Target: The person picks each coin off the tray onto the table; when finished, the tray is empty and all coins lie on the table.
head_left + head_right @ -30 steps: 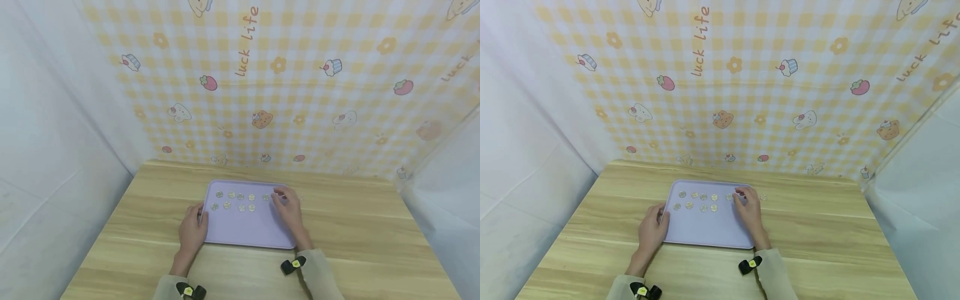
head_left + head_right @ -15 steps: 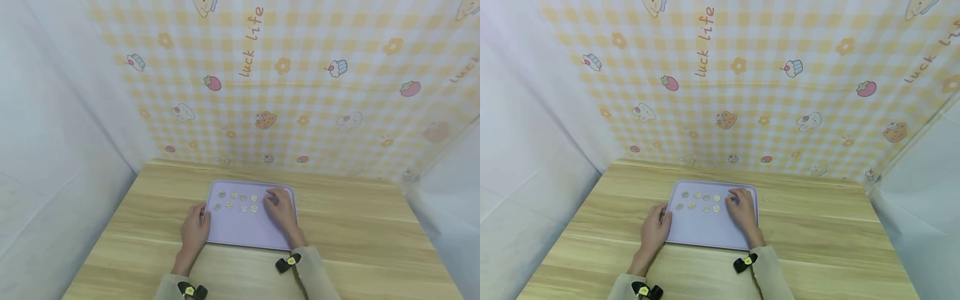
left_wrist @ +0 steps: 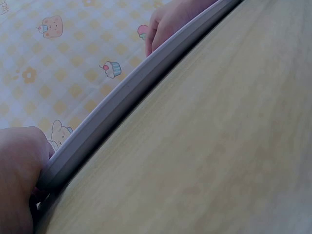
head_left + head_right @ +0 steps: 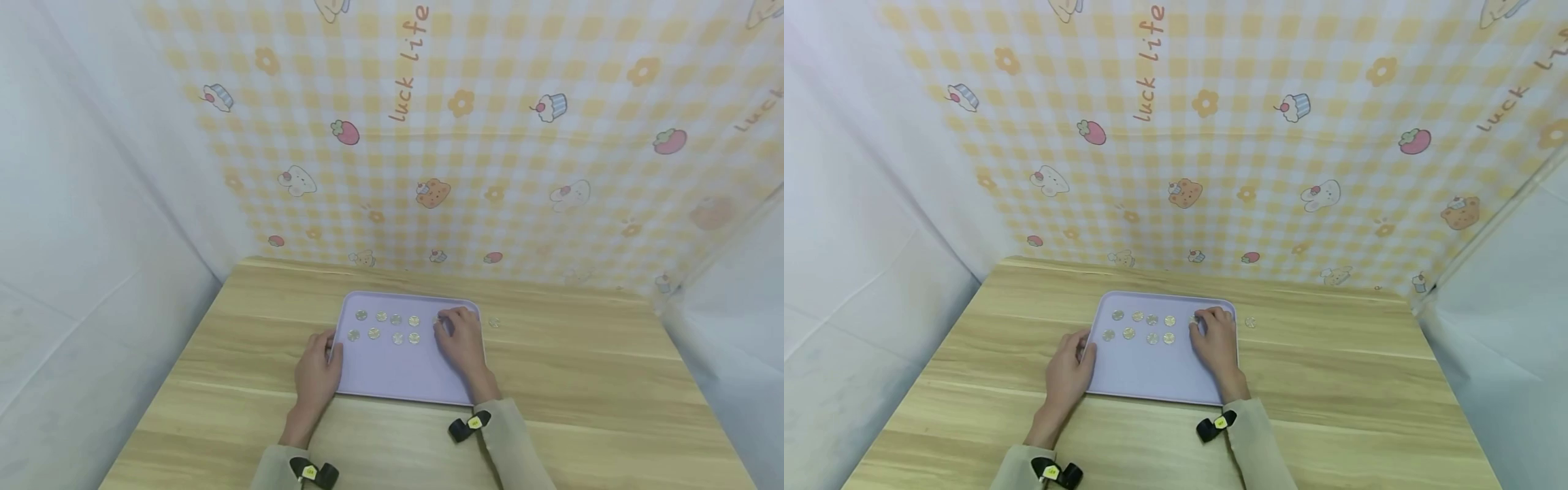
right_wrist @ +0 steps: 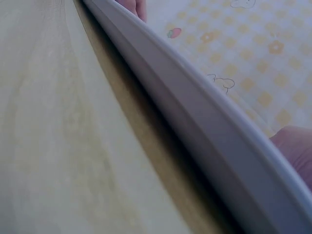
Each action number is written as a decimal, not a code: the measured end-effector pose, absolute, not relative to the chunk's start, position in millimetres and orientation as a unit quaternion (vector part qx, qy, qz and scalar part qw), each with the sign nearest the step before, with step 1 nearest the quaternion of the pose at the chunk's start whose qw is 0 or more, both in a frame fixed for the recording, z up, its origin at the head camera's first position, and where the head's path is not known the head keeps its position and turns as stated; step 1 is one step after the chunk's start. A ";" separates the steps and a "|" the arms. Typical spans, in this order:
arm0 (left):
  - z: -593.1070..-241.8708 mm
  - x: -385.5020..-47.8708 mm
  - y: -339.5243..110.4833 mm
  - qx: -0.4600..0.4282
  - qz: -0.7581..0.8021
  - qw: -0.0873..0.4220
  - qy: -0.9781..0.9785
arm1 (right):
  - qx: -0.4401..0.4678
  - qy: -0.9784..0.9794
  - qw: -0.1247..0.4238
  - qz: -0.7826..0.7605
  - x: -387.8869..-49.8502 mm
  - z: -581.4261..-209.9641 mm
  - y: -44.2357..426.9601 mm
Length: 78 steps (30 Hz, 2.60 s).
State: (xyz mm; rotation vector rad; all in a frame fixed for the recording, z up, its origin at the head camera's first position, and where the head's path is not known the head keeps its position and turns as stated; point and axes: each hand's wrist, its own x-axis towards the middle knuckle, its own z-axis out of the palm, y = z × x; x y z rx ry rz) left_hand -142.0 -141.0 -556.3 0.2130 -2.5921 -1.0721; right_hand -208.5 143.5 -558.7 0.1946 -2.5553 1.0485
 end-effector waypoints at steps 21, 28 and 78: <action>-557.9 -142.7 -141.5 0.077 -0.372 0.162 -0.911 | 0.040 -0.929 0.128 0.344 -209.2 -557.6 141.9; -556.8 -142.9 -141.7 0.077 -0.372 0.161 -0.911 | 0.065 -0.940 0.140 0.306 -208.8 -557.7 143.5; -554.9 -147.1 -142.7 0.065 -0.373 0.170 -0.910 | 0.044 -0.924 0.102 0.365 -209.7 -555.2 144.7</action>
